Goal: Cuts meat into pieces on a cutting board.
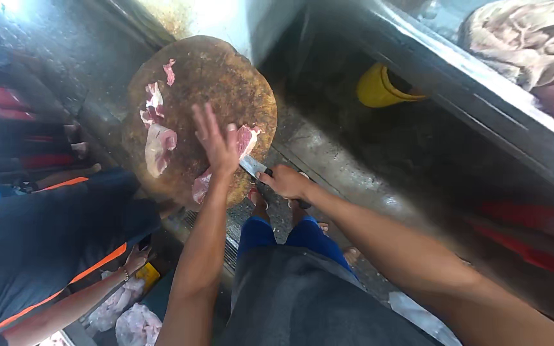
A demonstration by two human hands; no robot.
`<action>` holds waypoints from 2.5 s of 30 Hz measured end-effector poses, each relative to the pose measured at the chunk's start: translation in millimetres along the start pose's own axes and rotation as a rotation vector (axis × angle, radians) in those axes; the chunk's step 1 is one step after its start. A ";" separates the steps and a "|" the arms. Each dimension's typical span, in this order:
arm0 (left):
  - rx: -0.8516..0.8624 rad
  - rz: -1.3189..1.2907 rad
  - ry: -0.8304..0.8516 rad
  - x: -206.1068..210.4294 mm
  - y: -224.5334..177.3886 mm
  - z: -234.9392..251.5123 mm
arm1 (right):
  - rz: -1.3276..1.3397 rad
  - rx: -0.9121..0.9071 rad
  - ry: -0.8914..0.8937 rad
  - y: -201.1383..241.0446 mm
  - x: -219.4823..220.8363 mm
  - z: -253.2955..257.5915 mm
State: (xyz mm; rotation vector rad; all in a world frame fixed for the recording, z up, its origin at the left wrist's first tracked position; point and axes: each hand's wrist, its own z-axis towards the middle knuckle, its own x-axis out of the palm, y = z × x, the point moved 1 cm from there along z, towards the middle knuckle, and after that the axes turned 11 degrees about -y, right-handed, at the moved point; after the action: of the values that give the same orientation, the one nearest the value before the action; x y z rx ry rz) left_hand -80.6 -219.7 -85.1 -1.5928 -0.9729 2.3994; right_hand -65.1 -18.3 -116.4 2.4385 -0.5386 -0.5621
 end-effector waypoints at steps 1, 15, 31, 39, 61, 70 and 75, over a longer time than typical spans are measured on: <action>-0.049 -0.061 -0.040 -19.7 6.4 -6.6 | -0.010 0.002 -0.006 -1.9 -1.7 -1.1; -0.130 0.346 0.566 -135.9 93.7 -87.9 | -0.045 0.012 -0.002 -11.1 -1.8 -2.5; 0.056 0.441 0.211 -7.0 39.2 -29.0 | -0.142 0.020 -0.039 -5.4 -0.9 -9.3; 0.059 0.506 0.289 -9.8 38.0 -25.1 | -0.127 0.064 -0.037 -13.8 22.3 -28.2; 0.097 0.360 0.295 -52.3 85.3 -52.5 | -0.146 0.114 0.051 32.6 64.9 -18.2; 0.149 0.412 0.315 -49.3 89.0 -55.4 | -0.217 0.101 0.049 19.5 95.0 -50.0; 0.168 0.421 0.329 -51.0 85.5 -55.6 | -0.192 0.089 0.044 25.7 118.6 -42.8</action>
State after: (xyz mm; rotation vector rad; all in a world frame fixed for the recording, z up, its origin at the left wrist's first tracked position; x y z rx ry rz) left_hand 11.7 -283.3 -106.0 -2.2055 -0.3977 2.2577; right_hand 48.4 -76.9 -100.7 2.5979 -0.3194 -0.5722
